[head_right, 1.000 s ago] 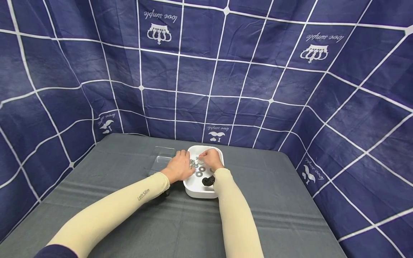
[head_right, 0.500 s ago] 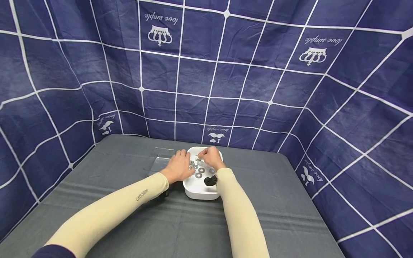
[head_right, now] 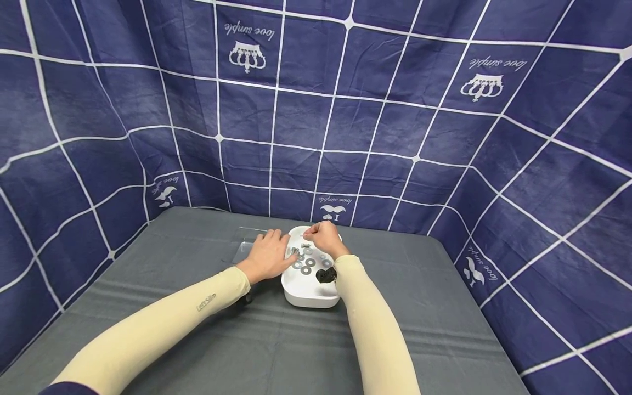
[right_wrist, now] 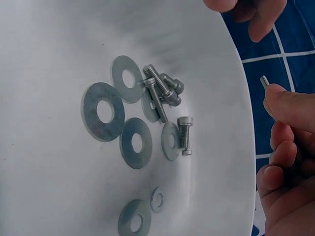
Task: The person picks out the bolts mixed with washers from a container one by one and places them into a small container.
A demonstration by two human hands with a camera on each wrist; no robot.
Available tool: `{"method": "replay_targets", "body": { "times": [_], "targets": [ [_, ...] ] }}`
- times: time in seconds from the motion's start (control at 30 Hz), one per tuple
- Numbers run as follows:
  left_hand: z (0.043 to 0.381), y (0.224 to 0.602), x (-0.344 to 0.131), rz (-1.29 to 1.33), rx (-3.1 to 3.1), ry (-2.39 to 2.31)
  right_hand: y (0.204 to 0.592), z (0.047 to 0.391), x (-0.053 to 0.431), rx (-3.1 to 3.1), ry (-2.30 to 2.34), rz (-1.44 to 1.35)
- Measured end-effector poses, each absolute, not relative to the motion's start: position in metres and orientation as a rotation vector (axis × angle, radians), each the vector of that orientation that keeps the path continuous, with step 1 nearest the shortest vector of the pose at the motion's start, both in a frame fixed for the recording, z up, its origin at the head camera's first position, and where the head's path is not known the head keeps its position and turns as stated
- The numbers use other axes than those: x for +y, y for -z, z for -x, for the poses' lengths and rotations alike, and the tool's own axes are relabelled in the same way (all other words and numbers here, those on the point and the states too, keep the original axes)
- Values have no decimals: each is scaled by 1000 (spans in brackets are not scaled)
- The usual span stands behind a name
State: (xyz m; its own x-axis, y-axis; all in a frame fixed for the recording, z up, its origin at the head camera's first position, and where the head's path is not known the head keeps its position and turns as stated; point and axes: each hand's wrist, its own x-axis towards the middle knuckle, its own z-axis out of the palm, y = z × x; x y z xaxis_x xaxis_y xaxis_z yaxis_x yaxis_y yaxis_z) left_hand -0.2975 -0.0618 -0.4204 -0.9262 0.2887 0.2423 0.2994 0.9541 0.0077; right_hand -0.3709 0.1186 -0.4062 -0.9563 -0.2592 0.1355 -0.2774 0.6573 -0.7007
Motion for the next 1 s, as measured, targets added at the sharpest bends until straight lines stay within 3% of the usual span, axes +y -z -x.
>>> {"method": "replay_targets", "body": {
  "times": [1.0],
  "targets": [
    [291, 416, -138, 327, -2853, 106, 393, 371, 74, -2788, -1267, -667]
  ]
}}
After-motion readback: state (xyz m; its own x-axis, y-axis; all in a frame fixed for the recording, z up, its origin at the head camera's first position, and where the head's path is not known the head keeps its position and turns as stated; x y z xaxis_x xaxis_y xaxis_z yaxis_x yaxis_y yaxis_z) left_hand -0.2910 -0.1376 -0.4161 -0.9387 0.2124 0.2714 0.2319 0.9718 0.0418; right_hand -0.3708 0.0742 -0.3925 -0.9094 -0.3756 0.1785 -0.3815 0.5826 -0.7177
